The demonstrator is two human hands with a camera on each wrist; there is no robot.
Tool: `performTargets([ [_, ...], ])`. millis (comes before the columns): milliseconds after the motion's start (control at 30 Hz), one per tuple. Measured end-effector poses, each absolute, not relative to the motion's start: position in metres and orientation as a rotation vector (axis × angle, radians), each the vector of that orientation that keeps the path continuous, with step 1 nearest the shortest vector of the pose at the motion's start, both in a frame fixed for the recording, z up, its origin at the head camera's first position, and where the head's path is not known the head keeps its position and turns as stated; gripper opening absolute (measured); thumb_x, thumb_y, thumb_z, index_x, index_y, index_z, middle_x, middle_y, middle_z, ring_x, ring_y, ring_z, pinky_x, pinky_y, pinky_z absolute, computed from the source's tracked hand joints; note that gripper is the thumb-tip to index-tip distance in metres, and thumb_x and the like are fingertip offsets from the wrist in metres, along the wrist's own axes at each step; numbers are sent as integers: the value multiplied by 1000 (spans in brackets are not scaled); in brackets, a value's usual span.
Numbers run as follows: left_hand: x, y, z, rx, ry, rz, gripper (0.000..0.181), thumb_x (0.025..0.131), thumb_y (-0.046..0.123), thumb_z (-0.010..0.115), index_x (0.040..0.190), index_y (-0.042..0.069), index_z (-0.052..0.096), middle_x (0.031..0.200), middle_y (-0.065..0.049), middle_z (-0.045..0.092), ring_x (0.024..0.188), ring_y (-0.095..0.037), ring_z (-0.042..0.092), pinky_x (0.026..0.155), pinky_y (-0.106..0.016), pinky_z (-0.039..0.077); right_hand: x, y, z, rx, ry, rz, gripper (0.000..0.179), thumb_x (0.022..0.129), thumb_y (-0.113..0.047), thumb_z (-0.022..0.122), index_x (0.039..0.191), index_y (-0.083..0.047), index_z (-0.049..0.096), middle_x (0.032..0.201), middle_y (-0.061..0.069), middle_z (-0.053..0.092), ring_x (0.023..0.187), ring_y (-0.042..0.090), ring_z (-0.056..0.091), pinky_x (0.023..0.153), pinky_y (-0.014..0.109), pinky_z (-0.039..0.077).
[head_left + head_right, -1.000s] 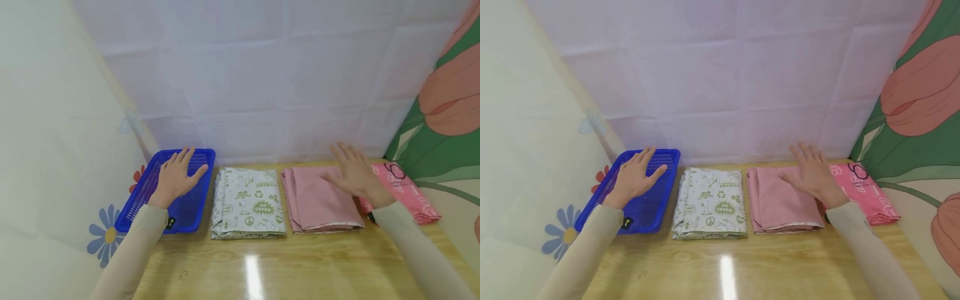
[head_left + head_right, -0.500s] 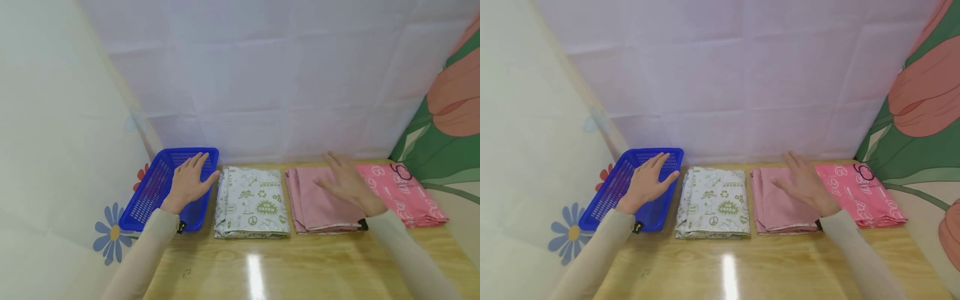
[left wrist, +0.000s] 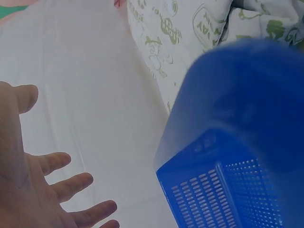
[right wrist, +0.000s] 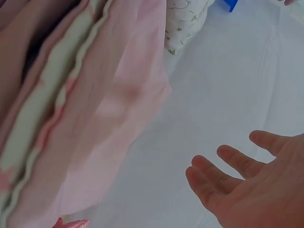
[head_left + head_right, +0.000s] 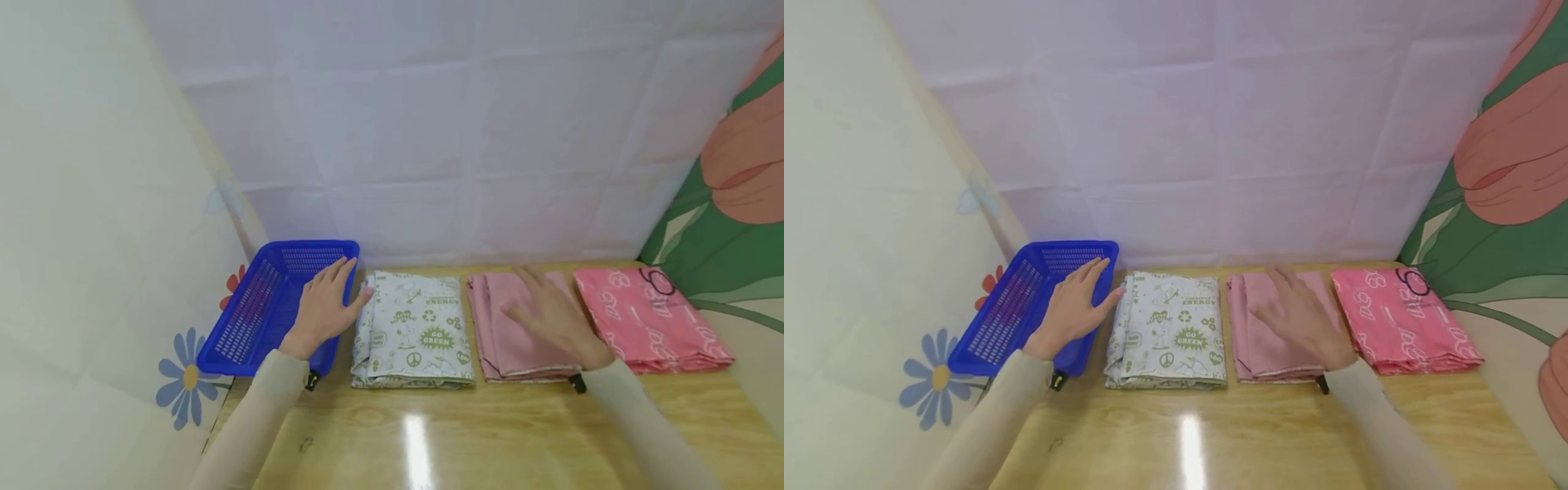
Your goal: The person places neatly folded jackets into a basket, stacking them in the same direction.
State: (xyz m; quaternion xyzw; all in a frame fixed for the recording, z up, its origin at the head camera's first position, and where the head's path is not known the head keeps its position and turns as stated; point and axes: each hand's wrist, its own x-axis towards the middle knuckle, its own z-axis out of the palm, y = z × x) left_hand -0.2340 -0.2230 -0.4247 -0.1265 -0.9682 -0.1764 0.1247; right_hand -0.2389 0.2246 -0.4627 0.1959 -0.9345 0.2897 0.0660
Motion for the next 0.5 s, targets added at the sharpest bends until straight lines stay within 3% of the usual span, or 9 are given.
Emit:
performTargets([
  [333, -227, -212, -437, -421, -2799, -539, 79, 104, 61, 56, 166, 15, 39, 169, -18, 40, 150, -50, 41, 115, -74, 37, -234, 209, -467, 613, -2801, 947, 86, 105, -52, 61, 171, -15, 22, 176, 20, 23, 159, 49, 25, 121, 78, 24],
  [500, -224, -205, -440, -430, -2785, -556, 76, 104, 60, 55, 165, 17, 40, 169, -17, 40, 149, -50, 42, 114, -75, 38, -234, 200, -471, 645, -2788, 963, 85, 104, -45, 65, 171, -15, 21, 176, 20, 22, 160, 48, 24, 121, 78, 23],
])
